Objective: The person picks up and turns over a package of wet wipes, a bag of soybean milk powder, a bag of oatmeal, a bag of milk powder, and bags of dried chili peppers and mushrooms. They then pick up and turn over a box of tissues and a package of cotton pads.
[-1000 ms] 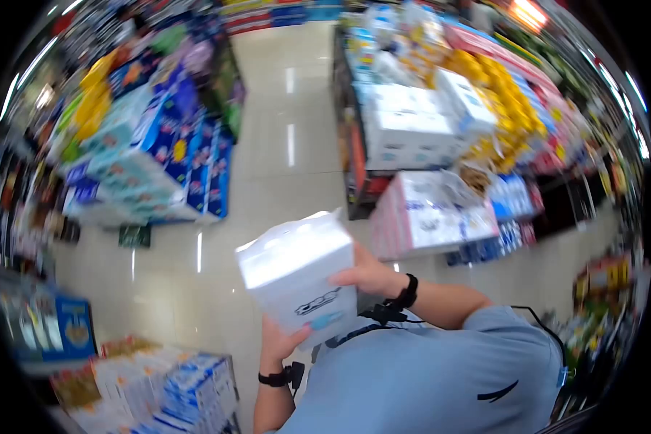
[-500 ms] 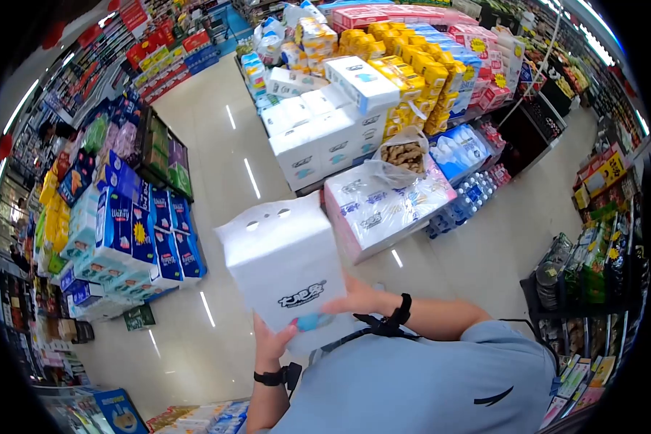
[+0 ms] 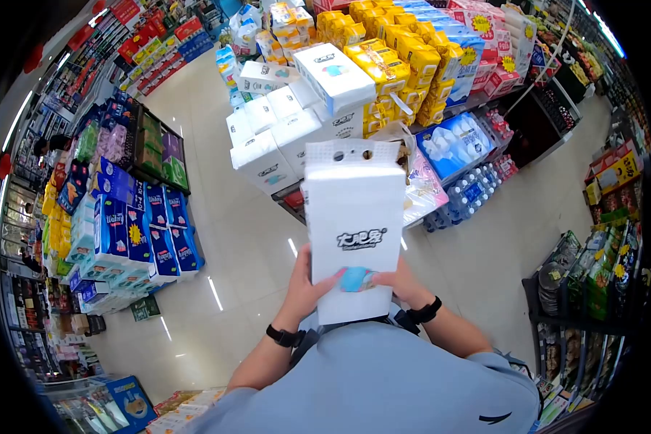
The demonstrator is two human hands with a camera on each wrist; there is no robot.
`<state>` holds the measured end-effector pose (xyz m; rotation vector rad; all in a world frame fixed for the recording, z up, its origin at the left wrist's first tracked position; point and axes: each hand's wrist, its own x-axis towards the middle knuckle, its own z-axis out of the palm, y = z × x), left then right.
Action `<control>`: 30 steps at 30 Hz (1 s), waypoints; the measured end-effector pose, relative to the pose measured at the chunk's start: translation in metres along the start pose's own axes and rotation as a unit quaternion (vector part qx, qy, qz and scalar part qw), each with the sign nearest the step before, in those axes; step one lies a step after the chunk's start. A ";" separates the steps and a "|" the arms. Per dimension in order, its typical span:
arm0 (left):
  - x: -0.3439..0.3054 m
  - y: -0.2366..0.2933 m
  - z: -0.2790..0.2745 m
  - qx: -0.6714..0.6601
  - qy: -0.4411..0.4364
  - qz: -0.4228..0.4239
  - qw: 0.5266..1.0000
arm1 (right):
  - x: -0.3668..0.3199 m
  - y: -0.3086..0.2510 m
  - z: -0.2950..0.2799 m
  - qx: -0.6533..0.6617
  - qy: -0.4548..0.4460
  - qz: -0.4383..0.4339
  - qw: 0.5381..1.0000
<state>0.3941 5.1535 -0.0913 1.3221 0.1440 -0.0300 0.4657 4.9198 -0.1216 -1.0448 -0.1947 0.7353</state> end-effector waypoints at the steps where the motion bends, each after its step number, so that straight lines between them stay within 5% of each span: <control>1: 0.014 0.002 0.002 0.001 0.000 -0.005 1.000 | 0.005 -0.004 -0.006 0.017 0.019 -0.026 0.999; 7: 0.097 -0.008 -0.034 0.089 -0.111 -0.091 0.986 | 0.044 -0.003 -0.020 0.048 0.113 -0.014 0.992; 12: 0.184 -0.006 -0.091 -0.005 -0.156 -0.096 0.983 | 0.102 -0.010 -0.019 0.030 0.080 -0.049 0.995; 15: 0.244 0.037 -0.126 -0.078 -0.147 -0.068 0.984 | 0.163 -0.026 0.012 -0.025 0.064 -0.059 0.996; 18: 0.311 0.057 -0.182 -0.069 -0.242 0.001 0.968 | 0.223 -0.030 0.058 -0.035 0.209 -0.045 0.976; 20: 0.383 0.056 -0.254 -0.001 -0.301 0.039 0.953 | 0.252 -0.032 0.071 0.006 0.202 -0.050 0.978; 23: 0.489 0.081 -0.330 0.259 -0.010 0.086 0.962 | 0.266 -0.027 0.085 0.061 0.236 -0.069 0.967; 25: 0.567 0.081 -0.384 0.173 0.110 0.027 0.978 | 0.261 -0.026 0.088 0.059 0.269 -0.074 0.958; 27: 0.631 0.073 -0.433 0.196 0.213 -0.025 0.957 | 0.263 -0.030 0.096 0.044 0.303 -0.077 0.949; 30: 0.724 0.011 -0.507 0.301 0.247 -0.076 0.918 | 0.278 -0.051 0.122 0.023 0.318 -0.113 0.941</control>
